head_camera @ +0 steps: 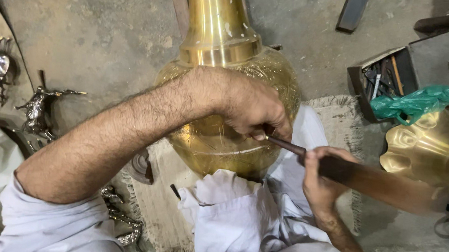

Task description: The person sits on the floor holding a chisel against a large brass vase and strikes the chisel with a wooden mallet to engrave decorative patterns, repeatedly repositioning the chisel across the vase surface.

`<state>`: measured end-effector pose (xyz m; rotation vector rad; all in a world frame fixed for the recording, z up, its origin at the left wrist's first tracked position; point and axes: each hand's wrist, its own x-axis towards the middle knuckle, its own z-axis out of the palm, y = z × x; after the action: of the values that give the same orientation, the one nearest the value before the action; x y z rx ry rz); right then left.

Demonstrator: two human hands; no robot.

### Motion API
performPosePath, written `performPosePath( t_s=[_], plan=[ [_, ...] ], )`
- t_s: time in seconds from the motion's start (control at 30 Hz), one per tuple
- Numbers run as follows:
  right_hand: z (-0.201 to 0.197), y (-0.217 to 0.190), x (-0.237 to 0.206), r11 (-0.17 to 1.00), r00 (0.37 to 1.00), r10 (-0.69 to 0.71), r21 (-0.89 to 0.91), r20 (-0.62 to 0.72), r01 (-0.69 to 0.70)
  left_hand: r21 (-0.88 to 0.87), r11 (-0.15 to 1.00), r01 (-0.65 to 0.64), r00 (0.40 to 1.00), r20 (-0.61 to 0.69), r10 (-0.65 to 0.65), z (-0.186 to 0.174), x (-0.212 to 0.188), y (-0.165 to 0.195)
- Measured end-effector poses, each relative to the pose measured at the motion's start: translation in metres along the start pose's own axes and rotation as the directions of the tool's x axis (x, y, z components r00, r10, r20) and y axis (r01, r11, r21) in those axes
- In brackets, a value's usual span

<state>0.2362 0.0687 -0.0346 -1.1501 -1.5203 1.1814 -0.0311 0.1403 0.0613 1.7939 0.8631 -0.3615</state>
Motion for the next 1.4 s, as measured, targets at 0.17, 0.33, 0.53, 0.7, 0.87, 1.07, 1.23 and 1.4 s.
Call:
performPosePath(
  t_s=[0.17, 0.33, 0.53, 0.7, 0.87, 1.07, 1.23, 1.4],
  plan=[
    [0.003, -0.001, 0.003, 1.000, 0.999, -0.023, -0.020, 0.032, 0.023, 0.024, 1.000, -0.017, 0.999, -0.034, 0.018, -0.002, -0.002, 0.001],
    [0.002, -0.004, 0.005, 0.952, 0.995, -0.053, -0.295, 0.090, 0.078, -0.022, 1.000, 0.018, 1.000, 0.004, -0.018, -0.001, -0.005, 0.000],
    [-0.004, -0.006, 0.010, 0.903, 0.978, -0.160, -0.379, 0.137, 0.201, -0.050, 0.997, -0.062, 0.997, -0.051, 0.059, 0.003, -0.009, -0.008],
    [-0.004, -0.003, 0.015, 0.908, 0.986, -0.090, -0.396, 0.140, 0.139, -0.057, 0.994, -0.097, 0.993, -0.068, 0.093, 0.004, -0.010, -0.012],
    [0.000, -0.003, 0.016, 0.996, 0.994, 0.083, -0.037, 0.072, -0.081, -0.003, 0.995, -0.098, 0.987, -0.132, 0.096, 0.005, -0.012, -0.011],
    [0.005, -0.008, 0.021, 0.998, 0.998, 0.061, 0.010, 0.034, -0.061, -0.010, 0.999, -0.053, 0.992, -0.112, 0.052, 0.008, -0.014, -0.013],
    [0.004, -0.017, 0.031, 0.893, 0.974, -0.167, -0.396, 0.152, 0.215, -0.017, 0.996, -0.087, 0.990, -0.117, 0.084, 0.009, -0.015, -0.016],
    [0.001, -0.020, 0.034, 0.675, 0.892, -0.321, -0.584, 0.318, 0.451, -0.082, 0.995, -0.050, 0.995, -0.094, 0.043, 0.008, -0.018, -0.018]
  ],
)
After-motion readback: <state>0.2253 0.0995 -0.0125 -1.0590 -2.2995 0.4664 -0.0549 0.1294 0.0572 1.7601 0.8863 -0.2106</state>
